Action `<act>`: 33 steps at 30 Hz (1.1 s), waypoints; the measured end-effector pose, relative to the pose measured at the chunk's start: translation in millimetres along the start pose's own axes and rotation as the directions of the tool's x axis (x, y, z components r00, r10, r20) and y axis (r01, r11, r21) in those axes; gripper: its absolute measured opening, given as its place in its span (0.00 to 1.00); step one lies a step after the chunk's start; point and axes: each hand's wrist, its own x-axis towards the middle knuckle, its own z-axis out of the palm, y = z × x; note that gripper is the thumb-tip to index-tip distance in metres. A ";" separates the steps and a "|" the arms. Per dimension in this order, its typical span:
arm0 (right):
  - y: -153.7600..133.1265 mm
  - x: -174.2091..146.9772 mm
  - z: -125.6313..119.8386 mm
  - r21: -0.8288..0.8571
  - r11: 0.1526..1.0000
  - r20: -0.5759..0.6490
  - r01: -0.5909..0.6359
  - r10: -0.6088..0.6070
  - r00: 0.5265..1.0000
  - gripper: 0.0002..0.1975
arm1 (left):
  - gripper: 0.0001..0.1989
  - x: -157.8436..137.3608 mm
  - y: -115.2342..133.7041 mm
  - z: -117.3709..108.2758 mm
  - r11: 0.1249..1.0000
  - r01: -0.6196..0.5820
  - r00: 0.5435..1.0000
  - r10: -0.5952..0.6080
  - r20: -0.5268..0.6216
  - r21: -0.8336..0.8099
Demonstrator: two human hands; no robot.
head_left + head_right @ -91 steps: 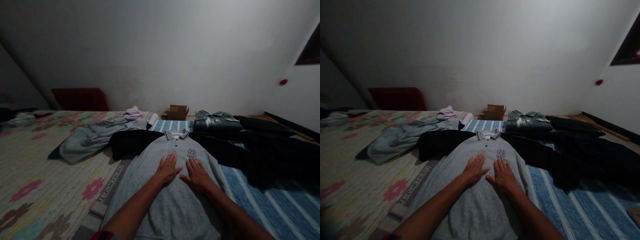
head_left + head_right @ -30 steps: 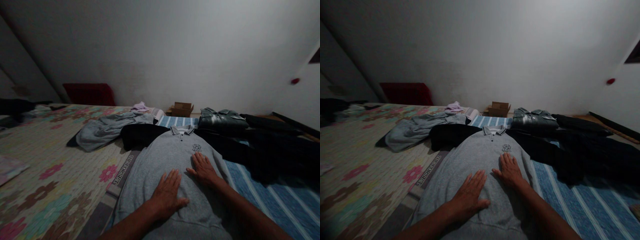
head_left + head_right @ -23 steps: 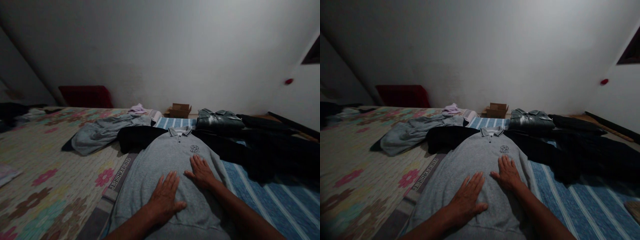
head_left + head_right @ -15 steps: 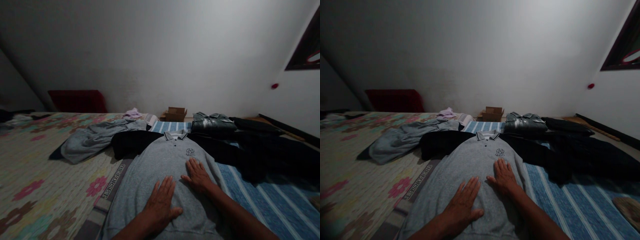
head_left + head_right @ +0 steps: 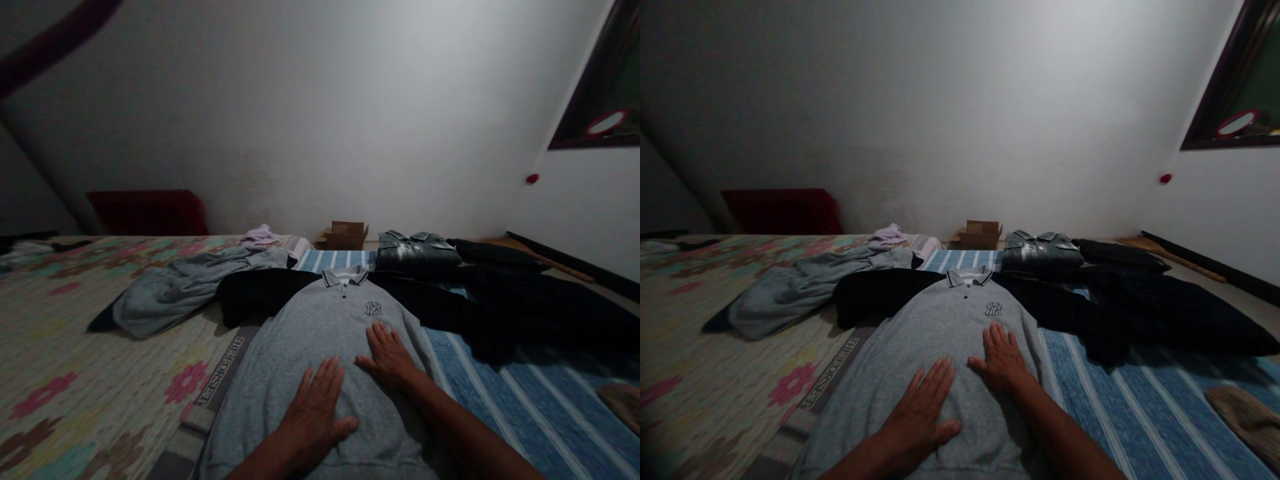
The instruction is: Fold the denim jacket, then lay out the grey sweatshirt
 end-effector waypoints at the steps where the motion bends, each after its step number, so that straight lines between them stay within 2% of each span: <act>1: 0.0 0.1 0.2 0.003 1.000 -0.003 -0.001 0.001 1.000 0.44 | 0.39 -0.6 0.9 -1.3 1.000 0.000 1.000 0.000 -0.001 0.001; 6: -0.6 0.1 1.3 0.005 1.000 -0.012 -0.001 0.001 1.000 0.43 | 0.39 -2.7 4.2 -5.3 1.000 0.007 1.000 -0.007 0.010 0.001; 10: -1.3 -0.2 1.4 0.008 1.000 -0.016 -0.002 0.002 1.000 0.44 | 0.40 -1.5 5.6 -11.8 1.000 0.017 0.998 -0.017 0.065 -0.002; 12: -1.5 -0.2 1.2 0.009 1.000 -0.016 0.001 0.000 1.000 0.44 | 0.38 4.1 5.2 -19.9 1.000 0.009 0.997 -0.008 0.079 -0.014; 14: -2.1 0.0 1.0 0.006 1.000 -0.005 0.003 -0.003 1.000 0.43 | 0.31 17.2 3.8 -31.5 1.000 -0.008 1.000 0.009 0.030 -0.023; 17: -4.4 -0.2 -0.1 -0.003 1.000 0.013 -0.005 0.005 1.000 0.43 | 0.22 55.7 -0.5 -53.5 0.999 -0.019 0.987 0.012 -0.163 -0.042; 20: -7.5 -0.9 -2.1 -0.007 1.000 0.008 -0.015 0.015 1.000 0.43 | 0.16 113.1 -7.1 -77.2 0.991 0.070 0.937 -0.106 -0.332 -0.118; 24: -7.8 -0.1 -0.9 0.002 1.000 -0.001 -0.018 0.018 1.000 0.42 | 0.14 193.0 -19.7 -101.6 0.966 0.206 0.873 -0.254 -0.417 -0.156; 27: -3.4 2.9 5.5 0.032 0.999 -0.020 -0.005 0.006 1.000 0.42 | 0.14 237.7 -30.3 -106.1 0.938 0.298 0.818 -0.347 -0.459 -0.177; 29: 0.0 5.2 11.0 0.048 0.999 -0.038 0.003 -0.002 0.999 0.43 | 0.14 257.7 -36.1 -102.6 0.931 0.321 0.794 -0.365 -0.486 -0.175; 33: 5.3 10.8 22.2 0.031 0.999 -0.065 0.012 -0.010 0.998 0.44 | 0.15 278.4 -42.9 -90.0 0.948 0.288 0.790 -0.314 -0.527 -0.133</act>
